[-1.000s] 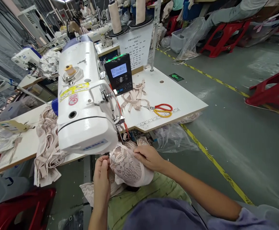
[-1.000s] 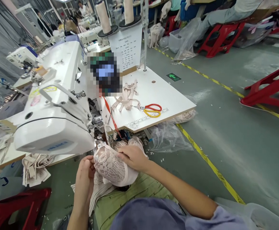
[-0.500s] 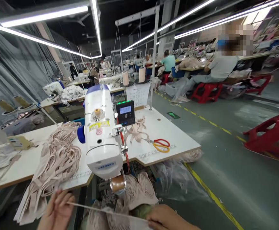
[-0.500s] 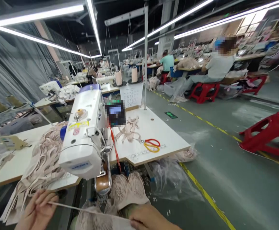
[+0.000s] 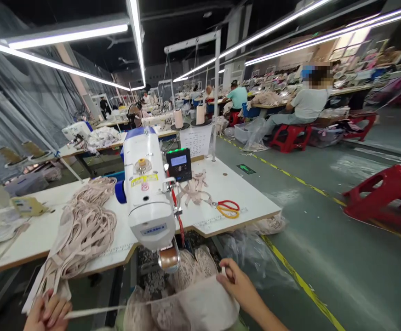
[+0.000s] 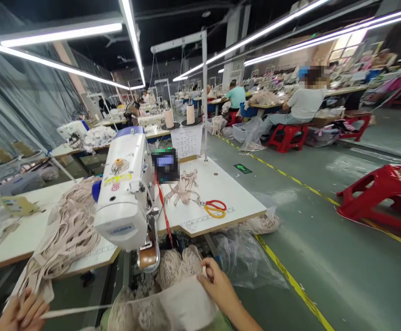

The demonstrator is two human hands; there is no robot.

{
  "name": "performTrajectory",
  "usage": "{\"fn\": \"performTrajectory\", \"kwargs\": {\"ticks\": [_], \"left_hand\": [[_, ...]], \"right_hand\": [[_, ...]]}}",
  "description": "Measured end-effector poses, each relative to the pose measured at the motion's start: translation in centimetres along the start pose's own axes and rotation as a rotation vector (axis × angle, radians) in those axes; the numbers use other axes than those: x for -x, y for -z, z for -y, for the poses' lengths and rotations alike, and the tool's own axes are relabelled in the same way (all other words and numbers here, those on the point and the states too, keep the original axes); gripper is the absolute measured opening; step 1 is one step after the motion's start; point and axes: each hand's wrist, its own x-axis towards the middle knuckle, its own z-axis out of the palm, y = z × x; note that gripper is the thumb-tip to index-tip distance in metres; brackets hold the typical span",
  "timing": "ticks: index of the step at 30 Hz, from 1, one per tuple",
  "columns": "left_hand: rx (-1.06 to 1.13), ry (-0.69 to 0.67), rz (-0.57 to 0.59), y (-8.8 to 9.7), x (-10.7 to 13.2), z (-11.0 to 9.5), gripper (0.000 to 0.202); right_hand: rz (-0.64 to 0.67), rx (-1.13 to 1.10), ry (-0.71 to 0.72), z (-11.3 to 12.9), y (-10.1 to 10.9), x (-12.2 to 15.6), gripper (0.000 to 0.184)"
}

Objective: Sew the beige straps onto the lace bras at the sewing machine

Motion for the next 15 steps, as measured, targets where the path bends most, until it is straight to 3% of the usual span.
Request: {"fn": "performTrajectory", "kwargs": {"ticks": [3, 5, 7, 10, 12, 15], "left_hand": [[-0.164, 0.02, 0.193, -3.0, 3.3, 3.2, 0.035], [-0.241, 0.076, 0.212, -4.9, 5.2, 6.4, 0.035], [-0.306, 0.11, 0.22, -6.2, 6.9, 10.0, 0.036], [-0.407, 0.172, 0.301, -7.1, 9.7, 14.4, 0.037], [-0.474, 0.21, 0.39, -7.4, 11.5, 15.9, 0.038], [-0.569, 0.229, 0.515, -7.8, 13.5, 16.2, 0.032]], "right_hand": [[-0.204, 0.057, -0.007, 0.2, -1.0, 1.2, 0.038], [-0.232, 0.079, 0.038, 1.2, -1.9, 1.6, 0.038], [-0.1, 0.049, 0.087, 2.6, -3.1, 1.6, 0.036], [0.262, -0.15, 0.09, 4.9, -5.0, 1.4, 0.038], [0.429, -0.234, 0.084, 6.4, -5.9, 1.4, 0.038], [0.55, -0.179, 0.112, 8.4, -6.2, 1.5, 0.038]]}}
